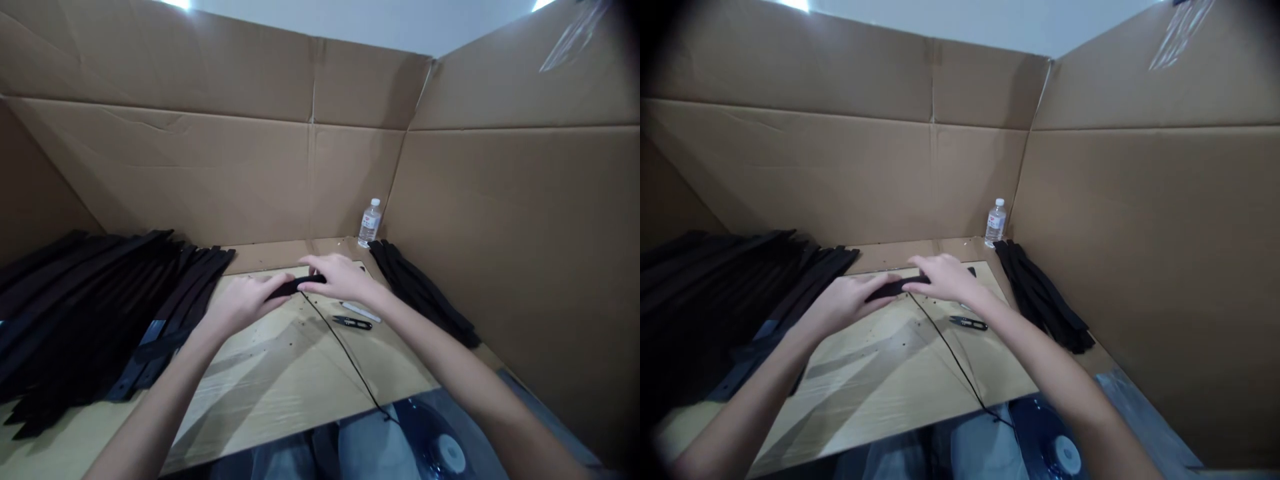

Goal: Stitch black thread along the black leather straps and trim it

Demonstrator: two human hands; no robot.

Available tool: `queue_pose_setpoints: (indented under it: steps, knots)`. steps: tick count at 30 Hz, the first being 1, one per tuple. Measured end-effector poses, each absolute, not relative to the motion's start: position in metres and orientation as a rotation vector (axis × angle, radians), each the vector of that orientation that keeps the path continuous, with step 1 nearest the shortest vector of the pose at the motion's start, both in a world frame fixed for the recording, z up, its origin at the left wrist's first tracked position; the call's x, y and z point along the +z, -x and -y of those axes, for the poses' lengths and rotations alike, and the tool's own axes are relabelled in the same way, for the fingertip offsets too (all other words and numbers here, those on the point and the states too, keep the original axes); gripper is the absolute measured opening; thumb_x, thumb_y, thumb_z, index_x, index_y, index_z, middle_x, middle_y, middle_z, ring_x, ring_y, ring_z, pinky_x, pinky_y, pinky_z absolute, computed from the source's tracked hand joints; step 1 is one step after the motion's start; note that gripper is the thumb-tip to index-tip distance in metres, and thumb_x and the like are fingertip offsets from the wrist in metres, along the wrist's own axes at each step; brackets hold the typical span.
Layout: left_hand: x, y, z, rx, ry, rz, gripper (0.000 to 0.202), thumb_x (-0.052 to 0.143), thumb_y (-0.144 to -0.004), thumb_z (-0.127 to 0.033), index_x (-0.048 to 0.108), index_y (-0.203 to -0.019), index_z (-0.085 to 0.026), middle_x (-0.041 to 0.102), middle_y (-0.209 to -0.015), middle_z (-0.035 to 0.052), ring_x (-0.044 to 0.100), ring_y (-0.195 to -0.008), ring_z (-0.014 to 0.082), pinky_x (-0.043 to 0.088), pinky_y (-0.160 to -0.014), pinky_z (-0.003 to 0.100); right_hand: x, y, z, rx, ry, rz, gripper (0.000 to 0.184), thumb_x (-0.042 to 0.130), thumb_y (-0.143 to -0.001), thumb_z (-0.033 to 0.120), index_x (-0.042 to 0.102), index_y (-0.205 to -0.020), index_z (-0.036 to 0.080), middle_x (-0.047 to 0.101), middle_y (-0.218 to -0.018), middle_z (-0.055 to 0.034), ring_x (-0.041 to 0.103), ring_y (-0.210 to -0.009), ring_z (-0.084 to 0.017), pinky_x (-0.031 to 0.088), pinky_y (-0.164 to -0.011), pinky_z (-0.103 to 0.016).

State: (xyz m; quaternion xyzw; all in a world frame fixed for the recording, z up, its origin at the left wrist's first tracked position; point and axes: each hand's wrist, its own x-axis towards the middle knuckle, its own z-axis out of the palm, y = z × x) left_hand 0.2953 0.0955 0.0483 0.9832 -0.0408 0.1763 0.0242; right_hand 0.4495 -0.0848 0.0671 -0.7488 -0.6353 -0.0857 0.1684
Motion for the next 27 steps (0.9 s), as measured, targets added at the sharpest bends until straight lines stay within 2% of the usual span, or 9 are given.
queue_pose_setpoints:
  steps: [4, 8, 12, 15, 19, 21, 23, 25, 27]
  knots:
    - [0.034, -0.301, -0.098, 0.558, -3.052, 0.151, 0.044, 0.041, -0.089, -0.048, 0.049, -0.128, -0.029, 0.07, -0.1, 0.0046, 0.066, -0.082, 0.0186, 0.046, -0.068, 0.025, 0.048, -0.443, 0.072, -0.01, 2.009, 1.765, 0.027, 0.05, -0.091, 0.036, 0.06, -0.113, 0.024, 0.066, -0.108, -0.001, 0.061, -0.095, -0.016, 0.041, -0.076, -0.025]
    - [0.022, -0.308, -0.101, 0.656, -3.077, 0.158, 0.04, 0.043, -0.089, -0.045, 0.051, -0.124, -0.029, 0.069, -0.095, 0.003, 0.065, -0.076, 0.0178, 0.044, -0.065, 0.026, 0.043, -0.443, 0.066, 0.023, 2.081, 1.663, 0.026, 0.053, -0.087, 0.041, 0.066, -0.104, 0.027, 0.069, -0.099, 0.0005, 0.063, -0.088, -0.016, 0.04, -0.07, -0.025]
    - [0.013, -0.307, -0.085, 1.227, -2.943, 0.118, 0.027, 0.053, -0.086, -0.028, 0.058, -0.112, -0.022, 0.065, -0.099, 0.007, 0.06, -0.093, 0.019, 0.041, -0.088, 0.035, 0.044, -0.447, 0.059, -0.058, 2.215, 1.482, 0.028, 0.053, -0.084, 0.046, 0.069, -0.1, 0.029, 0.07, -0.09, 0.0002, 0.063, -0.081, -0.018, 0.038, -0.062, -0.025]
    - [0.0, -0.301, -0.062, 1.529, -2.685, 0.104, 0.007, 0.059, -0.08, -0.017, 0.061, -0.087, -0.018, 0.064, -0.089, 0.0054, 0.058, -0.09, 0.0175, 0.039, -0.086, 0.035, 0.043, -0.45, 0.056, -0.091, 2.271, 1.365, 0.03, 0.053, -0.083, 0.049, 0.07, -0.095, 0.028, 0.07, -0.088, -0.0008, 0.064, -0.083, -0.019, 0.038, -0.063, -0.026]
    - [-0.022, -0.304, -0.043, 1.041, -2.263, -0.163, 0.019, 0.056, -0.083, -0.025, 0.054, -0.066, -0.015, 0.057, -0.067, 0.0012, 0.053, -0.068, 0.0121, 0.039, -0.068, 0.028, 0.044, -0.451, 0.059, -0.096, 2.286, 1.31, 0.032, 0.054, -0.081, 0.05, 0.071, -0.094, 0.026, 0.07, -0.09, -0.0032, 0.064, -0.089, -0.021, 0.04, -0.066, -0.027]
    - [-0.029, -0.315, -0.041, 0.718, -1.885, -0.269, 0.017, 0.06, -0.081, -0.032, 0.059, -0.084, -0.016, 0.064, -0.085, 0.004, 0.059, -0.081, 0.0141, 0.044, -0.076, 0.028, 0.047, -0.449, 0.062, -0.092, 2.28, 1.306, 0.032, 0.055, -0.081, 0.05, 0.071, -0.094, 0.025, 0.07, -0.089, -0.0042, 0.064, -0.088, -0.022, 0.04, -0.064, -0.028]
    - [-0.032, -0.328, -0.039, 0.51, -1.47, -0.245, 0.032, 0.064, -0.077, -0.032, 0.057, -0.105, -0.018, 0.063, -0.11, 0.0071, 0.059, -0.103, 0.0172, 0.045, -0.089, 0.03, 0.051, -0.447, 0.064, -0.079, 2.263, 1.313, 0.029, 0.056, -0.081, 0.047, 0.071, -0.092, 0.025, 0.07, -0.086, -0.0041, 0.063, -0.084, -0.021, 0.039, -0.063, -0.028]
    - [-0.032, -0.338, -0.038, 0.434, -1.174, -0.2, 0.038, 0.069, -0.073, -0.03, 0.056, -0.108, -0.02, 0.058, -0.122, 0.0067, 0.057, -0.109, 0.0179, 0.044, -0.095, 0.032, 0.054, -0.444, 0.065, -0.06, 2.242, 1.314, 0.026, 0.057, -0.081, 0.045, 0.071, -0.09, 0.025, 0.07, -0.082, -0.0033, 0.063, -0.079, -0.02, 0.038, -0.061, -0.027]
    - [-0.029, -0.342, -0.036, 0.407, -1.04, -0.153, 0.035, 0.072, -0.07, -0.028, 0.057, -0.101, -0.019, 0.06, -0.114, 0.0055, 0.061, -0.099, 0.0172, 0.047, -0.091, 0.033, 0.056, -0.442, 0.064, -0.028, 2.214, 1.318, 0.024, 0.057, -0.081, 0.043, 0.071, -0.087, 0.024, 0.069, -0.076, -0.0026, 0.063, -0.074, -0.018, 0.038, -0.06, -0.027]
